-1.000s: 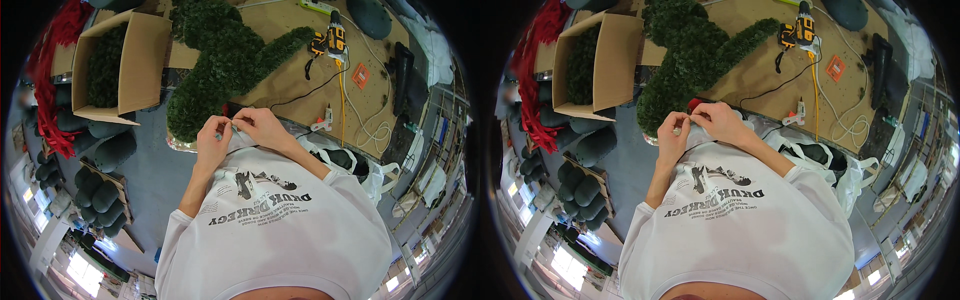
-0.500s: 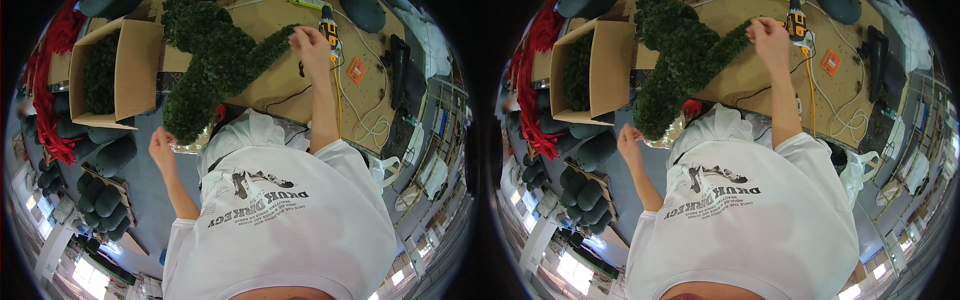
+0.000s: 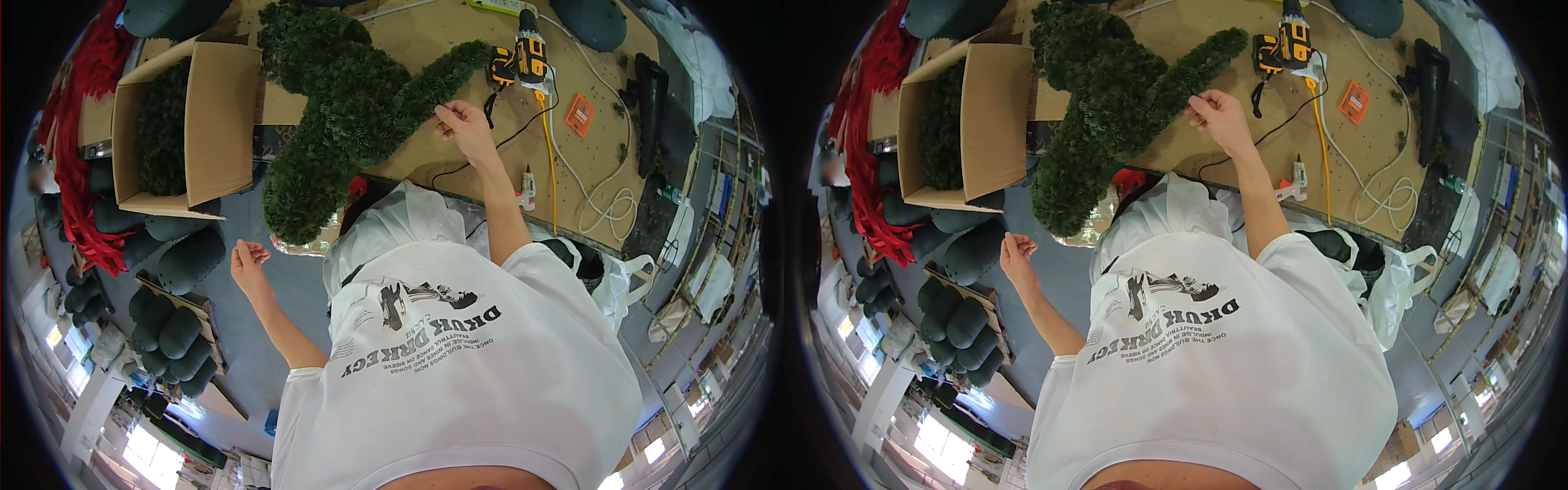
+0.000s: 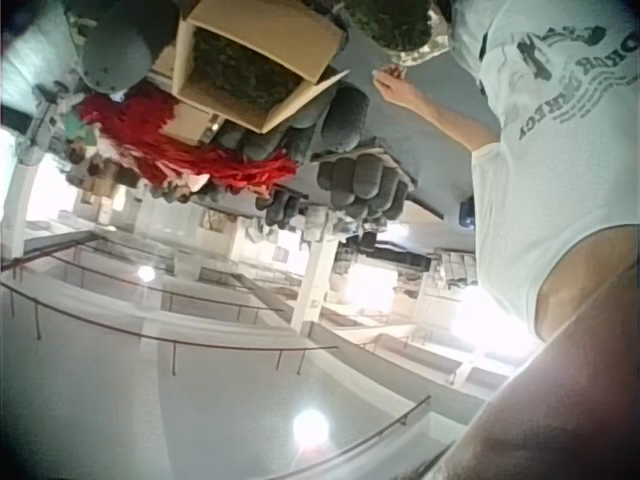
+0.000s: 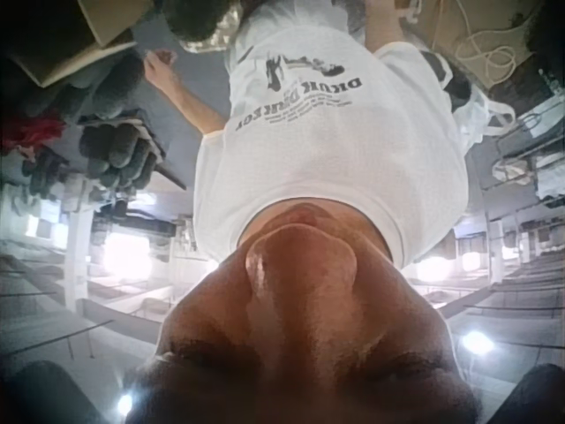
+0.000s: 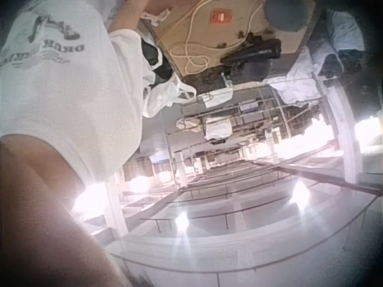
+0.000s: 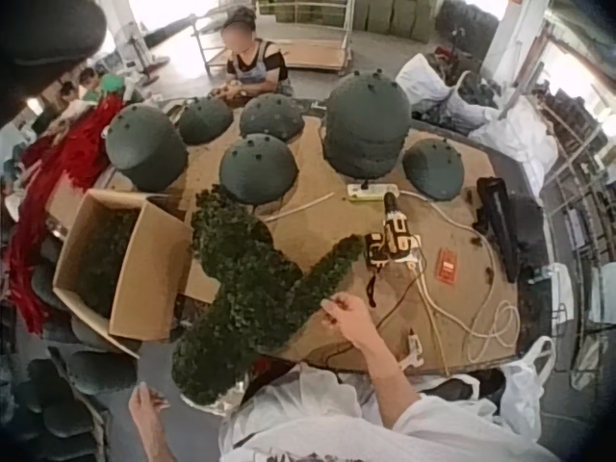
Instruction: Applying patches of artificial moss or greenery to a foam animal frame using a glue gun and drill.
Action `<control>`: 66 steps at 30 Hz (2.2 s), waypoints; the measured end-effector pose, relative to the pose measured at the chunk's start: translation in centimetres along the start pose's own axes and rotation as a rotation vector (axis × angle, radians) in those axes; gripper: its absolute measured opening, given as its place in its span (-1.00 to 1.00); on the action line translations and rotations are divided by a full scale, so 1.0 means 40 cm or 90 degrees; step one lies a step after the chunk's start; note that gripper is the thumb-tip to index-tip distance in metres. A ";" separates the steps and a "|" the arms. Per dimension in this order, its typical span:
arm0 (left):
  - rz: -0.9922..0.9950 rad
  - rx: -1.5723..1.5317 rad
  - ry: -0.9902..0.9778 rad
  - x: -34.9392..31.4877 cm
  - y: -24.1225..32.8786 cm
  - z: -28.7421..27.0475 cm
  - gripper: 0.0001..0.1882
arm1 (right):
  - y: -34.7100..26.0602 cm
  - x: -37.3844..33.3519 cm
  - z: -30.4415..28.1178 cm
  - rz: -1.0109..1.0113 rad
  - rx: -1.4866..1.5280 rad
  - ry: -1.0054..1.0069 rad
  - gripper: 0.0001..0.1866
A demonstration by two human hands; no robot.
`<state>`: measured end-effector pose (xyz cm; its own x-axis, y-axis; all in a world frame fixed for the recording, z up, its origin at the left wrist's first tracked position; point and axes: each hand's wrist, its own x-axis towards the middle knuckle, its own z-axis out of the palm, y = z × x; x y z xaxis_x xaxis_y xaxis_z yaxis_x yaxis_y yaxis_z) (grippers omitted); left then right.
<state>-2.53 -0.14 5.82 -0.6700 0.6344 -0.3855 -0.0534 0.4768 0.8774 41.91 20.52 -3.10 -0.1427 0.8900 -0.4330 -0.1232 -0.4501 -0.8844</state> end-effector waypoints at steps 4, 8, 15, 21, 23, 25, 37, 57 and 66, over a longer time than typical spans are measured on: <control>0.003 0.005 -0.029 0.005 0.006 0.018 -0.65 | 0.017 -0.015 -0.024 0.047 0.128 0.015 -0.79; -0.009 0.001 -0.032 0.005 -0.016 0.014 -0.65 | 0.062 -0.053 -0.090 0.059 0.137 0.039 -0.79; -0.029 -0.012 -0.035 0.032 -0.053 0.008 -0.65 | 0.068 -0.086 -0.111 0.137 0.083 -0.081 -0.74; -0.156 -0.032 -0.027 0.106 -0.182 -0.028 -0.52 | -0.112 -0.100 -0.009 -0.033 -0.607 -0.299 -0.76; -0.290 -0.114 -0.041 0.142 -0.274 -0.035 -0.34 | -0.227 -0.074 0.041 0.032 -0.372 -0.289 -0.71; -0.361 -0.163 -0.033 0.176 -0.347 -0.029 -0.24 | -0.279 0.031 0.091 -0.016 -0.171 -0.148 -0.65; -0.642 -0.395 -0.248 0.220 -0.419 0.078 -0.03 | -0.175 0.437 0.259 0.126 -0.455 -0.023 0.04; -0.163 -0.433 -0.173 0.117 -0.149 0.047 -0.54 | -0.317 0.278 0.167 -0.018 -0.083 -0.034 -0.16; -0.068 -0.411 -0.163 0.103 -0.151 0.029 -0.52 | -0.210 0.285 0.111 -0.116 0.089 0.052 -0.36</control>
<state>-4.10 0.31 -1.41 -0.4450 0.7653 -0.4650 -0.5915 0.1387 0.7943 36.95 34.12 0.17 -0.0267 0.9579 -0.2860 -0.2758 -0.2820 -0.9189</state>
